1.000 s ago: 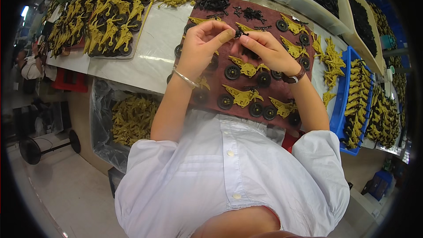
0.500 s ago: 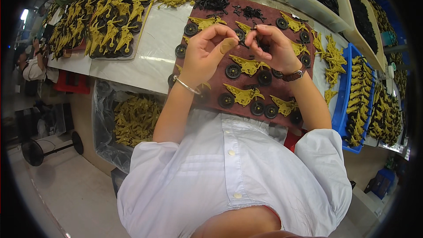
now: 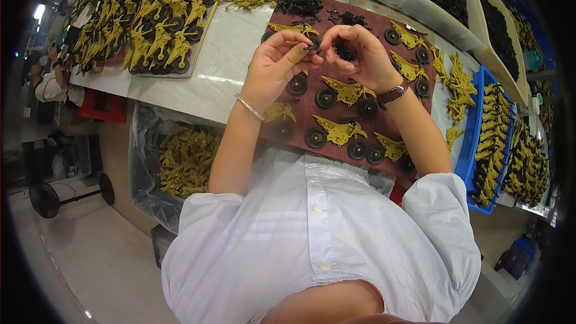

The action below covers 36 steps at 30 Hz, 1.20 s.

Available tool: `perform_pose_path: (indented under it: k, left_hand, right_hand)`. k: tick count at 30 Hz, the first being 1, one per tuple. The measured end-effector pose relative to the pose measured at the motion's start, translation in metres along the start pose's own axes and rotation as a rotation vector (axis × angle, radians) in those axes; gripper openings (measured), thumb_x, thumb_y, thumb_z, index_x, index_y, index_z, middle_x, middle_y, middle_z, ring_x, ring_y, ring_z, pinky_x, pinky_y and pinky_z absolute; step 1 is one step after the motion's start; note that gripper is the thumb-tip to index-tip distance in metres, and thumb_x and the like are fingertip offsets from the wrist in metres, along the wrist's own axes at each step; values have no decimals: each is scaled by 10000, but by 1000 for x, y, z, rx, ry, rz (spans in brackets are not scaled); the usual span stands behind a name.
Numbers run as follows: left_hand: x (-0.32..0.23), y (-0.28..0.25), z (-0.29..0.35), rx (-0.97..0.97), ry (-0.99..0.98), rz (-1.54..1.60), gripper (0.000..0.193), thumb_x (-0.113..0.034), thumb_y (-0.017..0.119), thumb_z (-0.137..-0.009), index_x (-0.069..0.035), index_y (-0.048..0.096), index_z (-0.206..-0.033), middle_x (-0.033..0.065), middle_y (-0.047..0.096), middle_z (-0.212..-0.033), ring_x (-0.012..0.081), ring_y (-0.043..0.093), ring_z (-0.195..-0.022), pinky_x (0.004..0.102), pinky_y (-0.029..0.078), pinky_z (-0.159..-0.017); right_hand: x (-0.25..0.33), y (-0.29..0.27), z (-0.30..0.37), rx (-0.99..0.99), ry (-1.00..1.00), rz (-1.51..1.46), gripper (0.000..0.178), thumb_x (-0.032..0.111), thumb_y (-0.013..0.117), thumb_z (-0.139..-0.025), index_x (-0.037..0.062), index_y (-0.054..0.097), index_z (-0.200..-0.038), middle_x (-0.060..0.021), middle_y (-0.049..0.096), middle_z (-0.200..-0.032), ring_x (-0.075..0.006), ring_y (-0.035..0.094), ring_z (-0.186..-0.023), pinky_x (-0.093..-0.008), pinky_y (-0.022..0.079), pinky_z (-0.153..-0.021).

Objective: The person assembles toy motorcycles by hand, attaching handlebars to motorcycle frames placed on a mat, and then taking wheels from a container and mounting them onto each frame.

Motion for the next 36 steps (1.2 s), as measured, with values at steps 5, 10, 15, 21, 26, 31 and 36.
perform_pose_path:
  k: [5, 10, 15, 21, 26, 31, 36]
  left_hand:
    - [-1, -14, 3, -16, -19, -46, 192, -135, 621, -928, -2, 572, -1059, 91, 643, -980, 193, 666, -897, 319, 564, -818]
    - [-11, -26, -3, -123, -7, -112, 182, -107, 627, -920, 22, 586, -1041, 100, 651, -958, 193, 671, -871, 311, 574, -806]
    - [-17, -37, -5, -173, 13, -87, 148, -35, 609, -912, 28, 588, -1044, 131, 663, -1007, 190, 673, -890, 301, 568, -811]
    - [-25, -53, -13, -285, 120, -592, 171, -22, 659, -866, 20, 621, -1027, 144, 702, -949, 173, 688, -881, 277, 560, -775]
    - [-32, -58, -27, -100, 196, -1192, 245, -152, 602, -915, -31, 633, -1125, 115, 674, -1129, 225, 642, -1055, 381, 463, -936]
    - [-1, -69, -26, 227, 87, -1644, 433, -356, 369, -988, -96, 617, -1229, 87, 446, -1450, 238, 328, -1392, 453, 138, -1126]
    - [2, -77, -29, 262, 36, -1609, 436, -355, 363, -993, -104, 610, -1248, 79, 425, -1468, 249, 314, -1398, 462, 163, -1122]
  right_hand:
    - [3, 5, -11, -77, -65, 361, 275, 260, 580, -926, 3, 667, -880, -22, 619, -719, -37, 445, -540, -173, 318, -472]
    - [5, 12, -26, -46, -258, 606, 200, 156, 698, -864, 7, 715, -996, -6, 683, -817, -41, 575, -692, -173, 422, -570]
    - [20, 17, -34, -113, -453, 900, 192, 121, 709, -837, 38, 729, -1009, -30, 709, -823, -56, 613, -731, -216, 477, -623]
    - [18, 26, -50, -21, -760, 1390, 145, 78, 709, -776, 51, 722, -918, -99, 695, -813, -210, 657, -703, -300, 506, -630]
    - [2, 2, -70, 45, -655, 1469, 107, 63, 698, -766, 22, 697, -864, -121, 685, -830, -293, 655, -752, -351, 518, -688]
    - [-20, -10, -80, 113, -531, 1493, 137, 67, 696, -761, 2, 686, -881, -144, 679, -849, -313, 652, -790, -370, 517, -725]
    - [-28, -11, -88, 143, -475, 1606, 145, 88, 688, -766, -2, 677, -879, -147, 665, -861, -325, 639, -811, -397, 511, -740]
Point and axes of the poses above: each hand's wrist, its own z-axis away from the middle knuckle, its own y-axis out of the palm, x = y × z, the point moved 7 cm from there along -z, towards the middle knuckle
